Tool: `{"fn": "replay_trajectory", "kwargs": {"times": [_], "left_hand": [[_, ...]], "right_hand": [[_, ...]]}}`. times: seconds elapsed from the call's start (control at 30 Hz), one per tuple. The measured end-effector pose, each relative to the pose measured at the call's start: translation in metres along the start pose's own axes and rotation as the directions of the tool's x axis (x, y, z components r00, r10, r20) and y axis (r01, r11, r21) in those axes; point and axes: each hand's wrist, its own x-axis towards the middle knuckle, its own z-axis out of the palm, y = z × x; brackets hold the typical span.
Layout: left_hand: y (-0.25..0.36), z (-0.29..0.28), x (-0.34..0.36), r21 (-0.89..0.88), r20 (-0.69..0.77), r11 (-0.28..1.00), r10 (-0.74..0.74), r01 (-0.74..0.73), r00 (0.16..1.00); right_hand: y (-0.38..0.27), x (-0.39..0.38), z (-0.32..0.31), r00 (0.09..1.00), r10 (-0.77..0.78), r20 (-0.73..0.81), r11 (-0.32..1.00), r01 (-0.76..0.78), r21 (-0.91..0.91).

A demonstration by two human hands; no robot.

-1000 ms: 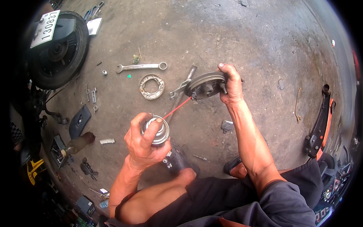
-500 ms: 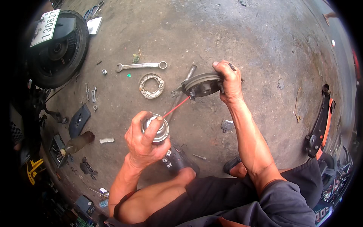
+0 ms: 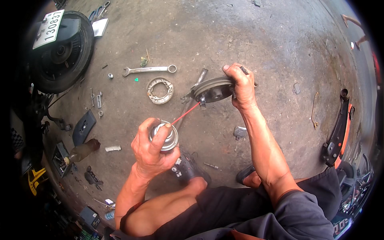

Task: The person cleans and adjusts a brake shoe assembly by spraying it with cleaner and tapping parts with a metal rod.

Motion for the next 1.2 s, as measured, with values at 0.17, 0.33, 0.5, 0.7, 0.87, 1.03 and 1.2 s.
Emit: {"fn": "replay_trajectory", "kwargs": {"times": [0.17,0.33,0.5,0.7,0.87,1.03,1.2], "left_hand": [[0.0,0.001,0.001,-0.004,-0.009,1.0,-0.005,0.005,1.0],[0.0,0.001,0.002,0.001,-0.002,1.0,-0.008,0.008,1.0],[0.001,-0.001,0.001,0.005,-0.004,1.0,-0.012,0.012,1.0],[0.0,0.003,-0.002,0.0,0.006,1.0,-0.012,0.012,1.0],[-0.002,0.006,-0.002,0.001,0.008,1.0,-0.013,0.013,1.0],[-0.005,0.017,-0.009,-0.024,0.061,0.999,-0.038,0.039,0.997],[-0.002,0.03,-0.02,-0.035,0.144,0.997,-0.064,0.07,0.988]], "right_hand": [[0.0,0.001,-0.001,1.0,-0.001,0.001,1.0,0.001,-0.005],[0.0,0.003,0.0,1.0,0.001,0.007,1.0,-0.001,0.004],[-0.002,0.0,0.002,1.0,0.011,0.009,1.0,-0.011,0.001],[0.001,-0.001,-0.002,1.0,0.01,0.021,1.0,-0.01,-0.025],[-0.006,-0.001,0.008,0.999,0.049,0.02,0.99,-0.046,-0.135],[0.012,0.006,-0.003,0.98,0.195,0.04,0.952,-0.179,-0.246],[0.023,0.009,-0.011,0.98,0.196,-0.031,0.908,-0.193,-0.373]]}}
